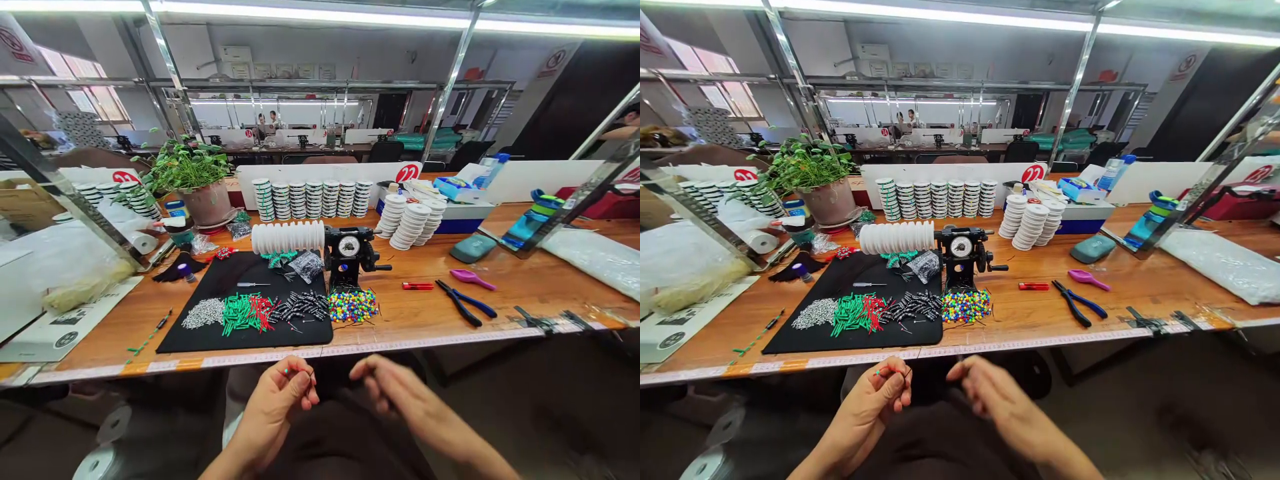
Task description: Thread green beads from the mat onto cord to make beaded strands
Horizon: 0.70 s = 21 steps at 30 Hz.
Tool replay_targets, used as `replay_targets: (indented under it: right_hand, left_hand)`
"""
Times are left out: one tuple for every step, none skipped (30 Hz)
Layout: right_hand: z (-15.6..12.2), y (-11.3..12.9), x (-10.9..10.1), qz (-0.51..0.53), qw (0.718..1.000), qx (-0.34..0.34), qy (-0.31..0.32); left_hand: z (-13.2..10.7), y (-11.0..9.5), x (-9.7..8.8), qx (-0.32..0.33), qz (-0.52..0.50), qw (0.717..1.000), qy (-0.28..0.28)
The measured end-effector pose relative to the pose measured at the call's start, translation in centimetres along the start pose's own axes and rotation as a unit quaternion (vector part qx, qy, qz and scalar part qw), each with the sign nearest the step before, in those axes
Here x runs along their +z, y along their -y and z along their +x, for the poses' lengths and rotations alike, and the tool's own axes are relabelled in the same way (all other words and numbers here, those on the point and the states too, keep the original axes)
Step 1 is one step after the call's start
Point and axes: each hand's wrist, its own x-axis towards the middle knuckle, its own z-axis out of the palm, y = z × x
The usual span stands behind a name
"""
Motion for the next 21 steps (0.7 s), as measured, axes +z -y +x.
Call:
replay_targets:
  right_hand:
    - [-0.3, 0.1, 1.9, 0.05, 0.997, 0.017, 0.052]
    - [-0.5, 0.1, 3.6, 0.099, 0.99, 0.036, 0.092]
    - [-0.5, 0.1, 4.8, 0.141, 0.981, 0.054, 0.125]
    - [-0.4, 0.0, 5.8, 0.178, 0.971, 0.065, 0.147]
    - [-0.3, -0.2, 6.4, 0.208, 0.962, 0.073, 0.164]
    - [-0.1, -0.4, 6.8, 0.228, 0.955, 0.075, 0.177]
    - [0.0, -0.5, 6.9, 0.24, 0.951, 0.071, 0.184]
    - [0.1, -0.6, 7.0, 0.245, 0.949, 0.067, 0.186]
    - [0.2, -0.6, 7.0, 0.247, 0.949, 0.065, 0.187]
    - [0.2, -0.6, 7.0, 0.247, 0.948, 0.067, 0.188]
    - [0.2, -0.6, 7.0, 0.248, 0.948, 0.07, 0.186]
    - [0.3, -0.6, 7.0, 0.248, 0.949, 0.072, 0.183]
    - [0.3, -0.6, 7.1, 0.249, 0.949, 0.073, 0.18]
    - [0.3, -0.6, 7.2, 0.25, 0.949, 0.072, 0.177]
    - [0.3, -0.8, 7.5, 0.251, 0.95, 0.07, 0.173]
    - [0.2, -1.0, 7.7, 0.252, 0.951, 0.067, 0.168]
    - [0.1, -1.2, 8.0, 0.252, 0.952, 0.063, 0.162]
    - [0.1, -1.5, 8.3, 0.25, 0.954, 0.06, 0.156]
    - [0.0, -1.7, 8.4, 0.246, 0.956, 0.057, 0.147]
    - [-0.1, -1.9, 8.3, 0.232, 0.962, 0.052, 0.133]
    - [0.0, -2.1, 7.8, 0.199, 0.974, 0.036, 0.106]
  left_hand:
    - [0.0, 0.0, 0.0, -0.006, -0.009, 1.0, 0.004]
    - [-0.1, 0.1, 0.1, -0.012, -0.017, 1.0, 0.009]
    - [-0.2, 0.1, 0.1, -0.017, -0.024, 0.999, 0.012]
    - [-0.3, 0.2, 0.1, -0.022, -0.03, 0.999, 0.015]
    - [-0.4, 0.3, 0.1, -0.026, -0.033, 0.999, 0.018]
    - [-0.5, 0.4, 0.0, -0.032, -0.035, 0.999, 0.021]
    - [-0.6, 0.5, 0.0, -0.039, -0.036, 0.998, 0.025]
    - [-0.6, 0.6, 0.0, -0.047, -0.037, 0.998, 0.029]
    - [-0.7, 0.7, 0.0, -0.056, -0.039, 0.997, 0.032]
    - [-0.7, 0.9, 0.0, -0.063, -0.04, 0.997, 0.036]
    - [-0.7, 1.0, -0.1, -0.069, -0.043, 0.996, 0.04]
    - [-0.8, 1.1, -0.1, -0.073, -0.046, 0.995, 0.043]
    - [-0.8, 1.1, -0.1, -0.078, -0.05, 0.995, 0.047]
    - [-0.8, 1.2, -0.1, -0.082, -0.055, 0.994, 0.05]
    - [-0.8, 1.3, -0.2, -0.086, -0.059, 0.993, 0.051]
    - [-0.7, 1.3, -0.2, -0.089, -0.062, 0.993, 0.051]
    - [-0.7, 1.3, -0.1, -0.091, -0.064, 0.992, 0.051]
    - [-0.7, 1.4, -0.1, -0.091, -0.064, 0.993, 0.05]
    - [-0.6, 1.4, 0.0, -0.089, -0.064, 0.993, 0.048]
    - [-0.5, 1.4, 0.0, -0.089, -0.065, 0.993, 0.045]
    - [-0.4, 1.3, 0.1, -0.088, -0.066, 0.993, 0.04]
